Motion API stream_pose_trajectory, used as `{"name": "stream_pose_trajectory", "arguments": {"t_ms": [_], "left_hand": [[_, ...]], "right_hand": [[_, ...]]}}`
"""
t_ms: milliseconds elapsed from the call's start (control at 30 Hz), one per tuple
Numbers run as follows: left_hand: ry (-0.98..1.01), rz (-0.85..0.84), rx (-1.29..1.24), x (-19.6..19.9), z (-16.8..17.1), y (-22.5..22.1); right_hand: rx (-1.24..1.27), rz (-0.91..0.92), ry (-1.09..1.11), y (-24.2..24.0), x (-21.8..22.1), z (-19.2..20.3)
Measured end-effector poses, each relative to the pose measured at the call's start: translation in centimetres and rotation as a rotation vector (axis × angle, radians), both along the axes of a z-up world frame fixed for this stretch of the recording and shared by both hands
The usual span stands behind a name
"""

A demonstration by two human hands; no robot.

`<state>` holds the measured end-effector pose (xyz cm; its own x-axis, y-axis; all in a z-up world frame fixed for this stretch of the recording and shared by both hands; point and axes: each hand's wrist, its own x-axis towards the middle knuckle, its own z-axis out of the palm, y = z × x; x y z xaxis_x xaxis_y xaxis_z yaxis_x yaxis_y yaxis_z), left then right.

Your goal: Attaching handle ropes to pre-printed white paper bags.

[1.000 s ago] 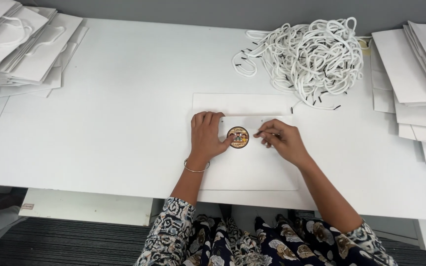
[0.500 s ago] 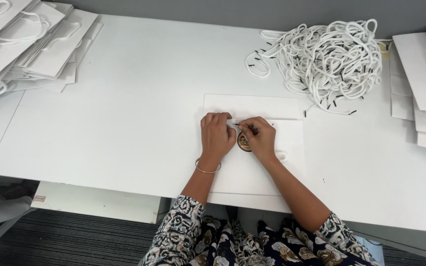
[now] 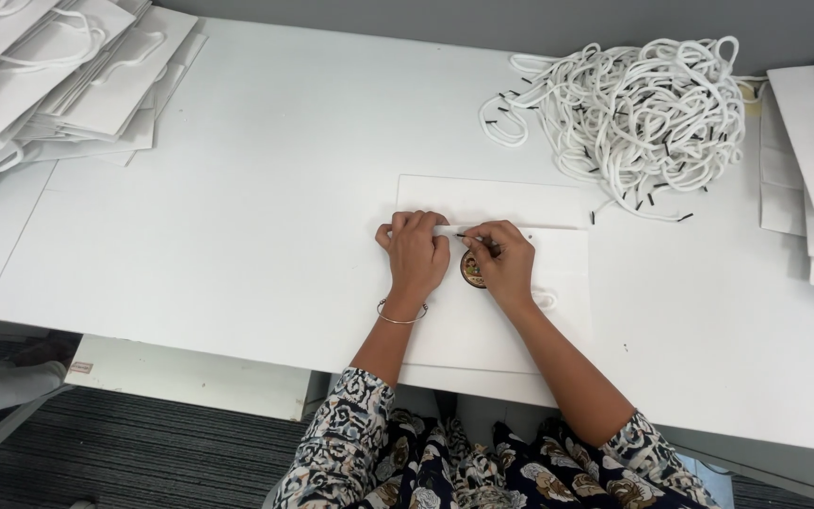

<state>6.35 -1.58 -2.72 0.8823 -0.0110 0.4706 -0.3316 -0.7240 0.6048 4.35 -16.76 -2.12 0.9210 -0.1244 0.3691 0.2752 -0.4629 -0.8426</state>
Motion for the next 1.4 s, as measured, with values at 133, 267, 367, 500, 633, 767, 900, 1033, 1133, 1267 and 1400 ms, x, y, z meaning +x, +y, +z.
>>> {"name": "stream_pose_trajectory", "arguments": {"t_ms": [133,267,367,500,633,767,900,1033,1133,1267,1400], "left_hand": [[0.017,-0.025,-0.028,-0.2,0.9,0.4],[0.046,-0.068,-0.092,-0.1,0.3,0.8],[0.067,-0.081,-0.125,0.0,0.2,0.9],[0.08,-0.085,-0.142,0.0,0.3,0.9],[0.075,-0.087,-0.146,0.0,0.1,0.9],[0.056,-0.084,-0.144,0.0,-0.1,0.9],[0.062,-0.083,-0.13,0.1,0.0,0.9],[0.073,-0.085,-0.124,0.0,0.0,0.9],[0.063,-0.084,-0.119,0.1,-0.3,0.8],[0.063,-0.08,-0.097,0.0,-0.1,0.8],[0.039,-0.093,-0.089,0.0,0.0,1.0]], "right_hand": [[0.005,-0.007,-0.021,0.1,-0.1,0.0],[-0.073,0.002,-0.079,0.7,-0.5,0.7],[-0.111,0.001,-0.107,0.8,-0.5,0.5],[-0.119,0.005,-0.143,0.8,-0.5,0.4],[-0.145,0.002,-0.18,0.9,-0.6,0.5],[-0.185,-0.009,-0.192,1.0,-0.7,0.6],[-0.206,-0.008,-0.2,1.0,-0.6,0.5],[-0.191,-0.003,-0.197,1.0,-0.7,0.5],[-0.224,-0.009,-0.219,1.3,-0.6,0.5],[-0.327,-0.049,-0.304,1.4,-0.4,0.2],[-0.42,-0.057,-0.344,1.4,-0.5,0.8]]}}
